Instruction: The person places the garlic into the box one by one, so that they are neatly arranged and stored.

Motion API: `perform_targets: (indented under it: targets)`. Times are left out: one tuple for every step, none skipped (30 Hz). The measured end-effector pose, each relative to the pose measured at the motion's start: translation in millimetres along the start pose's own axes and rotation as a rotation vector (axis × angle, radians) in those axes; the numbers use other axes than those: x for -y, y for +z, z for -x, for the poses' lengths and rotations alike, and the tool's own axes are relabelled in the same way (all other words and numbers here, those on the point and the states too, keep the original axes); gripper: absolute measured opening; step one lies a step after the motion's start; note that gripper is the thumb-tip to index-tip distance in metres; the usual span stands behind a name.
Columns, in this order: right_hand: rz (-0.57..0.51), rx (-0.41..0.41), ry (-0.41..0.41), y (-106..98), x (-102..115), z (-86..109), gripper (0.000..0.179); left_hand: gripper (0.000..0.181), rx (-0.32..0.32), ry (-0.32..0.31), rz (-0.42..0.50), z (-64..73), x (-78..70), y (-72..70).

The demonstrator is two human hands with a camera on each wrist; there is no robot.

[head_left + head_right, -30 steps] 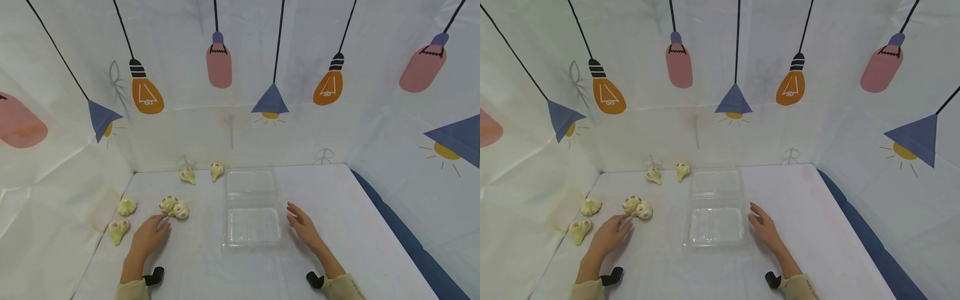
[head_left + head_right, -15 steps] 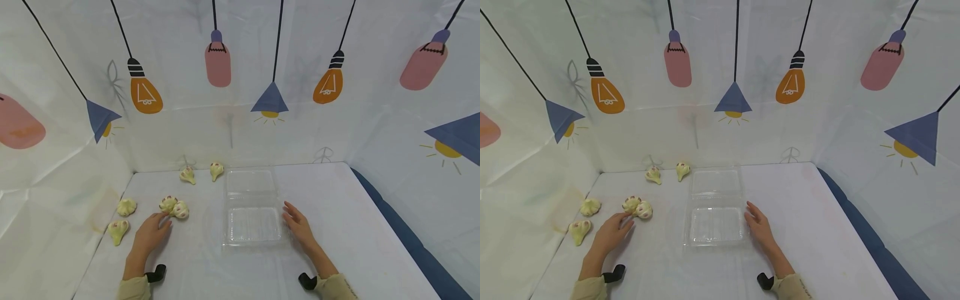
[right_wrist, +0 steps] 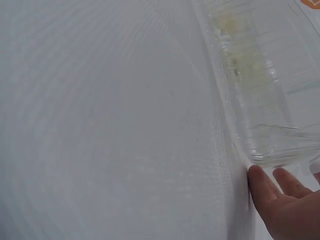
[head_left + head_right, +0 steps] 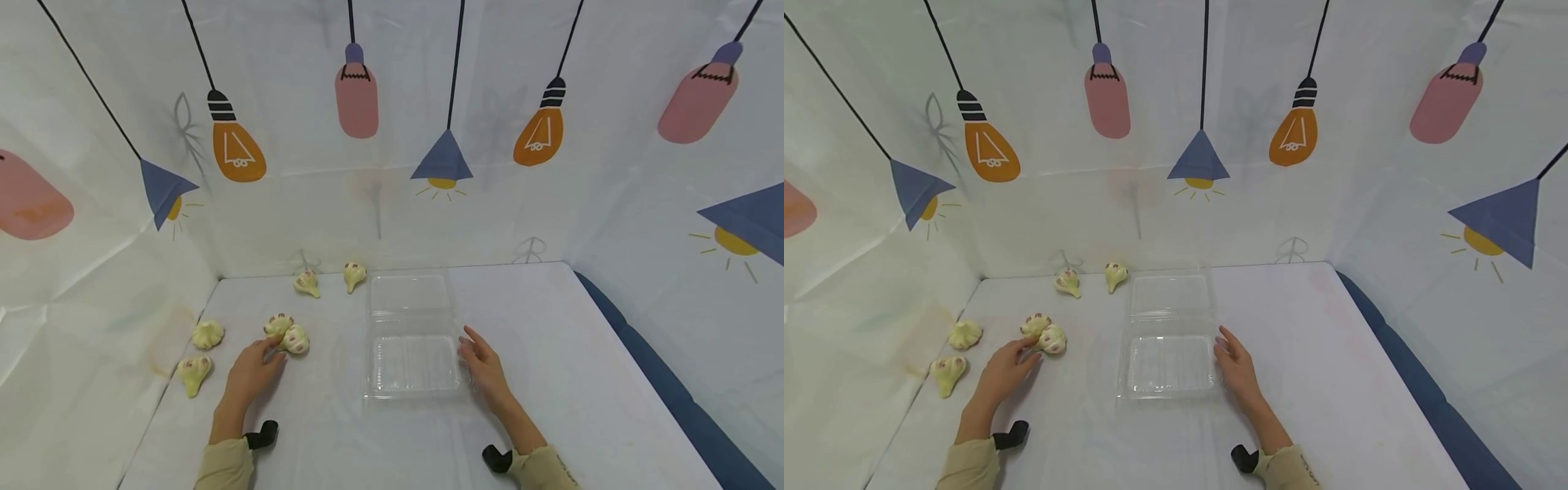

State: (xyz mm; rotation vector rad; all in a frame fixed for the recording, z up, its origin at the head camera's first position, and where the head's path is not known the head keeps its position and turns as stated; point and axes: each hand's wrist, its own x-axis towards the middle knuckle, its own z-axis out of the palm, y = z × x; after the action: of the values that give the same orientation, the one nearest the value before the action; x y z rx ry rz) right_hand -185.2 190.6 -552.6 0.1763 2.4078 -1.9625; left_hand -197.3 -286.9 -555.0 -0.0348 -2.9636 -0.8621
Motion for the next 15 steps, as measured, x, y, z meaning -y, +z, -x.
perform_targets:
  targets:
    - [0.001, 0.001, 0.005, 0.0, 0.3, 0.1, 0.051, 0.046, -0.002, -0.003, 0.009, -0.8, 0.1, 0.4]
    - [-0.001, 0.004, 0.011, 0.1, 0.6, 0.0, 0.051, 0.046, -0.006, -0.006, 0.018, -1.5, 0.1, 0.5]
    - [-0.002, 0.007, 0.016, 0.2, 1.0, -0.1, 0.051, 0.047, -0.008, -0.01, 0.027, -2.1, 0.1, 0.7]
    - [-0.004, 0.01, 0.018, 0.3, 1.5, -0.3, 0.051, 0.047, -0.011, -0.016, 0.036, -2.8, 0.2, 0.9]
    - [-0.009, 0.011, 0.022, 0.4, 1.9, -0.5, 0.051, 0.047, -0.014, -0.021, 0.043, -3.2, 0.1, 0.9]
    - [-0.015, 0.012, 0.026, 0.6, 2.2, -1.1, 0.051, 0.048, -0.017, -0.03, 0.049, -3.6, -0.1, 0.8]
    - [-0.019, 0.013, 0.032, 0.7, 2.4, -1.8, 0.051, 0.048, -0.02, -0.036, 0.055, -4.0, -0.1, 0.9]
    - [-0.023, 0.014, 0.038, 0.9, 2.6, -2.4, 0.051, 0.048, -0.023, -0.041, 0.058, -4.3, -0.1, 0.9]
    - [-0.023, 0.014, 0.046, 1.1, 2.8, -3.2, 0.051, 0.048, -0.025, -0.045, 0.06, -4.5, 0.3, 1.2]
    - [-0.019, 0.012, 0.051, 1.3, 3.2, -3.3, 0.051, 0.048, -0.028, -0.045, 0.062, -4.7, 1.0, 1.7]
    - [-0.017, 0.009, 0.055, 1.6, 3.3, -3.3, 0.051, 0.049, -0.032, -0.043, 0.063, -4.8, 1.8, 2.2]
    - [-0.015, 0.006, 0.06, 1.9, 3.0, -3.4, 0.052, 0.049, -0.035, -0.043, 0.066, -5.5, 3.0, 2.8]
    - [-0.02, 0.004, 0.061, 2.2, 2.5, -3.2, 0.052, 0.049, -0.038, -0.044, 0.068, -6.3, 4.5, 3.7]
    - [-0.022, -0.001, 0.059, 2.7, 1.9, -3.0, 0.052, 0.049, -0.042, -0.046, 0.071, -7.0, 5.7, 4.4]
    - [-0.025, -0.01, 0.061, 3.4, 1.4, -2.8, 0.052, 0.049, -0.047, -0.048, 0.075, -7.5, 6.5, 5.1]
